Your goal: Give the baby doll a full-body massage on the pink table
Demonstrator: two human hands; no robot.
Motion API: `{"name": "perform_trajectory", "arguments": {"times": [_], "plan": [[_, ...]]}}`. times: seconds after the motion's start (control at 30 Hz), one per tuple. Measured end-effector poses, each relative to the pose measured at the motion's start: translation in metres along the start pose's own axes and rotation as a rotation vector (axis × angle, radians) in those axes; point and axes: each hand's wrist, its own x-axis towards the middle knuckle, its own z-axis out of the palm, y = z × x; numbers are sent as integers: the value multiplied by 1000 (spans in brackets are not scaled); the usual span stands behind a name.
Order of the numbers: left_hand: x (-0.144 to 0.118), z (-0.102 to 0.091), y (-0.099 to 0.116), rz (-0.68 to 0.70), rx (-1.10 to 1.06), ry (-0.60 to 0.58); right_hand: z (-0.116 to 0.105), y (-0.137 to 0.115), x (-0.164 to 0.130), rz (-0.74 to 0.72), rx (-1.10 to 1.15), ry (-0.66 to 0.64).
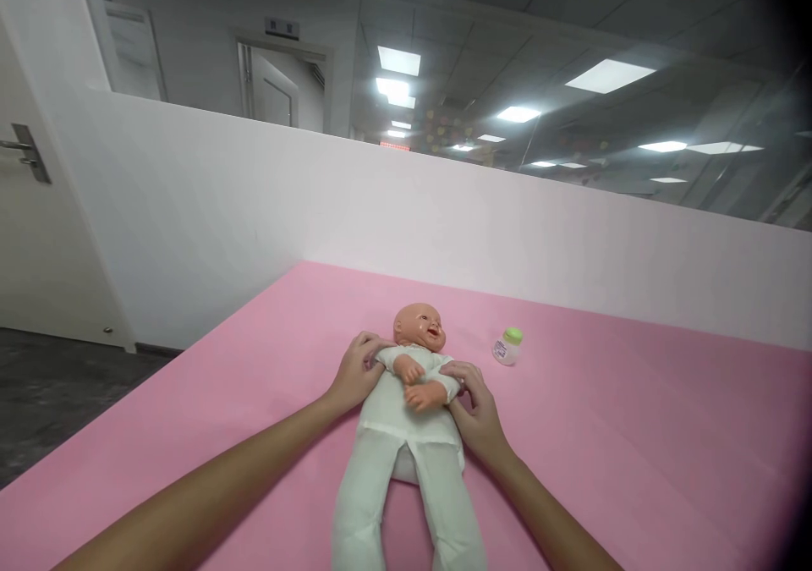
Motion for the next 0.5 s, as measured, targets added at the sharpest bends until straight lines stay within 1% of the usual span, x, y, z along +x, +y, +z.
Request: {"name": "perform_trajectory", "arguments": {"times": [0.13, 0.2, 0.23, 0.3, 0.4, 0.47, 0.5], "plan": [[1, 0, -4, -151, -90, 79, 0, 1, -1, 192, 88, 44], [1, 0, -7, -212, -102, 94, -1, 0, -2, 225, 84, 40], [1, 0, -7, -223, -91, 101, -1, 0, -2, 210, 67, 39], [1, 0, -6, -187, -31, 100, -2, -2, -1, 127, 12, 23], [-1, 0, 1, -27, 57, 21, -2, -3, 0, -25, -46, -18], [-2, 0, 4, 24, 51, -11, -1, -3, 0, -51, -44, -24], [-1, -1, 4, 6, 32, 3, -1, -3, -1, -31, -29, -15]]}}
